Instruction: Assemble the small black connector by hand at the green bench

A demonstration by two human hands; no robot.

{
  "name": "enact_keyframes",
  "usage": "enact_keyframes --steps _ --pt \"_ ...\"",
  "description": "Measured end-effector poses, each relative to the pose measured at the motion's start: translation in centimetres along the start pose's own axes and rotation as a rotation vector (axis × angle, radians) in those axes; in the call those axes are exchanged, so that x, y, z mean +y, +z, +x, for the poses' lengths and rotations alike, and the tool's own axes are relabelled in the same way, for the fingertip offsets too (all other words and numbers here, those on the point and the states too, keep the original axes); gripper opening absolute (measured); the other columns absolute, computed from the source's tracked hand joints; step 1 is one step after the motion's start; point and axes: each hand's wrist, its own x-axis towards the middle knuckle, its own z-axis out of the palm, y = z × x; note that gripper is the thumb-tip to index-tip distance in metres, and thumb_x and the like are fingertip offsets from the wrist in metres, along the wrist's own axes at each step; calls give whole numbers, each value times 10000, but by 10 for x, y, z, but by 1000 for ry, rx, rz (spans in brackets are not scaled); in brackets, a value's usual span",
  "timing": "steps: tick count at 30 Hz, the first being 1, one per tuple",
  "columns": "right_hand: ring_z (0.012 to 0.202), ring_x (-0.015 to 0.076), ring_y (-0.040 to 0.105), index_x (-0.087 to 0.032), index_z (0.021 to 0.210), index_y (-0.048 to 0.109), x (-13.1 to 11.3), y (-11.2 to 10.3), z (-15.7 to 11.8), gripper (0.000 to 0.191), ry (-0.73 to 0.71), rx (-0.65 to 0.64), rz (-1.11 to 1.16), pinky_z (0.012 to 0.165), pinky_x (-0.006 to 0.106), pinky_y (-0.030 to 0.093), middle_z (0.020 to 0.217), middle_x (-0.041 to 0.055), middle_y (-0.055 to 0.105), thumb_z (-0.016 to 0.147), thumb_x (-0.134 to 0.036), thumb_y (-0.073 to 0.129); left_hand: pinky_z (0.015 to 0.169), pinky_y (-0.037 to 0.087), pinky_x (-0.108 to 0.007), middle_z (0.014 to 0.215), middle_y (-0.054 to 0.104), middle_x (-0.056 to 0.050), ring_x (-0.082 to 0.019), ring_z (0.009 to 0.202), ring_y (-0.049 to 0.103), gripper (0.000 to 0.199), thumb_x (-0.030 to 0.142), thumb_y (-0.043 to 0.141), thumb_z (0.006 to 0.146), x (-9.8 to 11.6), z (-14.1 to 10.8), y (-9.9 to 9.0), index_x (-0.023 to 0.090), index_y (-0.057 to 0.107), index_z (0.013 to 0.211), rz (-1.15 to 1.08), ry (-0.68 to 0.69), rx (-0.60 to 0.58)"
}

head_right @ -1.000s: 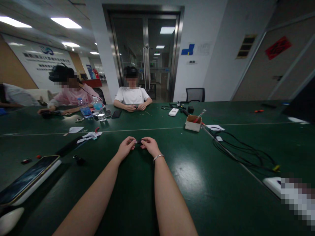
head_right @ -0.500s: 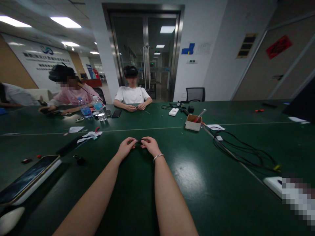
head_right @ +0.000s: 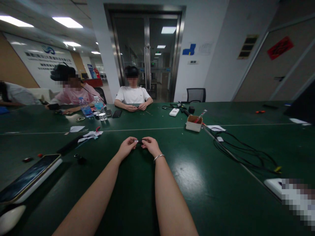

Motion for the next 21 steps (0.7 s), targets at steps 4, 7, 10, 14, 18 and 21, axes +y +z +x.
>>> enact_keyframes --steps 4,7,10,14,18,21 --pt "565 99 655 -116 903 649 1 0 1 153 1 -2 12 545 185 551 658 23 669 753 -134 671 597 482 -246 788 611 -27 -110 639 581 264 340 642 728 -1 0 1 166 624 925 -4 -7 20" --pt "563 99 654 -113 910 647 1 0 1 169 5 -1 8 548 188 548 657 23 667 747 -144 679 604 488 -248 830 621 -39 -109 650 589 270 353 644 729 0 0 2 160 626 917 -4 -13 26" --pt "575 103 657 -111 924 646 1 0 1 178 6 -1 -2 558 191 547 651 22 665 752 -146 674 598 487 -241 812 615 -26 -106 647 593 284 369 634 740 1 -1 2 168 615 939 -36 -9 14" --pt "580 105 658 -112 924 646 0 0 1 176 5 -1 -5 562 196 545 667 28 669 753 -145 673 582 480 -231 748 596 -7 -101 627 585 300 401 621 751 3 -2 1 171 612 943 -55 -2 -14" --pt "579 99 655 -114 920 645 -1 0 -1 176 -3 -9 -7 563 191 542 666 21 666 750 -143 676 545 460 -219 685 588 -6 -96 586 566 309 411 611 757 6 -2 2 140 612 907 -68 -35 -3" --pt "572 93 653 -112 919 642 -3 1 -2 163 0 -11 -8 561 185 540 662 17 664 757 -126 659 526 449 -216 661 592 -10 -93 559 559 305 402 605 761 10 -4 3 123 614 886 -57 -84 3"
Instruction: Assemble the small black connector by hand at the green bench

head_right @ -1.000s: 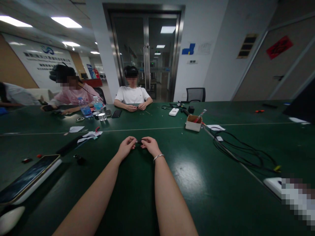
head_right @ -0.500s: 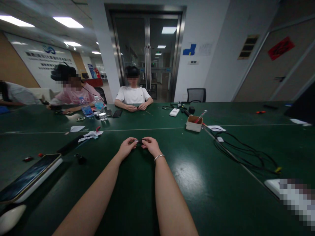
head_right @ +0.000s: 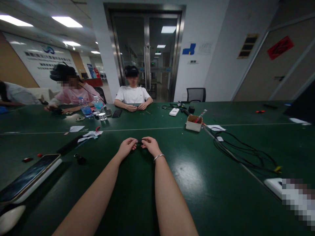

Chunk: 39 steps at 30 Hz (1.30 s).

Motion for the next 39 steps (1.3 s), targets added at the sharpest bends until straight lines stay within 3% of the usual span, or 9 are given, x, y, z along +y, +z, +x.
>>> enact_keyframes --steps 12,20,33,39 --pt "579 103 652 -115 920 647 -3 1 -3 169 1 13 -24 572 197 543 661 23 668 753 -130 664 546 470 -229 706 614 -13 -103 580 569 292 435 586 762 -9 3 1 165 608 870 80 55 67" --pt "604 109 663 -115 940 649 0 0 -1 194 -11 1 -24 578 199 550 690 31 674 753 -160 677 506 452 -211 664 573 10 -101 556 558 257 426 553 787 -8 2 0 183 589 862 108 63 28" --pt "577 97 658 -116 930 645 1 0 1 176 7 9 -21 559 184 542 674 23 672 758 -145 666 609 504 -246 844 615 -42 -127 706 589 216 305 620 740 3 -5 1 162 641 900 66 82 50" --pt "585 109 660 -112 930 647 1 0 0 188 3 10 -8 567 201 546 675 30 672 752 -163 678 573 483 -233 709 580 5 -116 631 588 290 367 642 723 0 -2 0 179 602 940 -5 109 18"
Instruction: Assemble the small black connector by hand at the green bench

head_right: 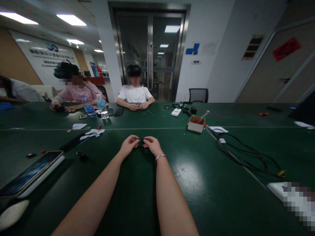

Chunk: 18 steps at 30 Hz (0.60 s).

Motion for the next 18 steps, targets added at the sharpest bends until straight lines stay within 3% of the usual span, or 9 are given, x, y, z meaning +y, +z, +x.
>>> enact_keyframes --steps 6,13,18 --pt "594 106 665 -114 925 647 -1 0 -2 160 -4 -3 -2 567 192 547 676 28 673 767 -136 653 574 474 -236 692 603 -10 -113 610 581 308 429 625 736 1 0 -1 161 619 887 31 -52 -7" --pt "606 111 668 -118 928 646 -2 0 -2 165 -8 -4 -12 576 199 552 670 23 669 766 -147 661 595 478 -239 675 609 -11 -117 628 591 276 343 677 701 0 2 -1 160 633 902 2 -85 3" --pt "596 107 664 -115 926 641 -3 0 -3 171 -6 -4 -10 572 197 549 667 23 668 760 -149 668 604 497 -244 790 632 -39 -123 681 600 257 337 668 708 -3 2 0 155 644 887 19 -49 32"
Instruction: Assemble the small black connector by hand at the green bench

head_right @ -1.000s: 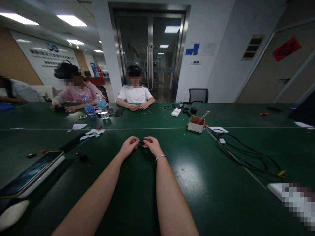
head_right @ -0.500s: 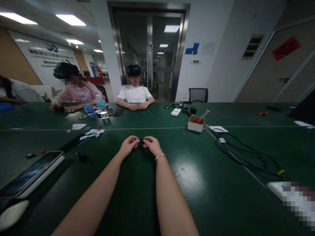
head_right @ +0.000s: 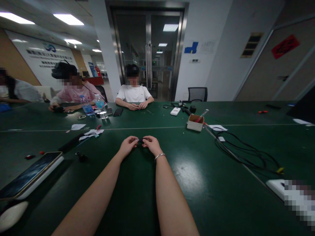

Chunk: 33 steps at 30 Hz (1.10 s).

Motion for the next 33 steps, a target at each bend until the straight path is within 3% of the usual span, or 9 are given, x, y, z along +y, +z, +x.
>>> enact_keyframes --steps 8,17,23,33 --pt "572 102 655 -116 904 648 3 0 3 160 9 7 21 547 189 543 646 18 663 749 -148 673 507 442 -204 633 566 8 -95 555 545 298 429 610 744 1 0 0 166 628 883 -10 -4 -21" --pt "565 105 651 -119 891 651 3 0 4 158 16 13 17 553 198 540 646 21 663 738 -146 680 552 453 -228 647 591 -2 -107 577 557 292 374 636 728 -4 3 -1 163 641 930 22 -18 -58" --pt "570 97 653 -116 904 644 0 1 2 162 16 9 8 548 181 534 657 20 666 746 -137 676 556 443 -236 653 604 -10 -109 564 550 294 434 585 760 -5 3 -1 157 647 838 70 -56 -41" --pt "567 96 652 -115 910 650 -1 1 1 155 12 8 0 551 182 535 649 16 665 756 -124 657 514 443 -211 638 547 14 -104 563 534 305 448 572 760 1 -1 1 184 618 905 53 32 -1"
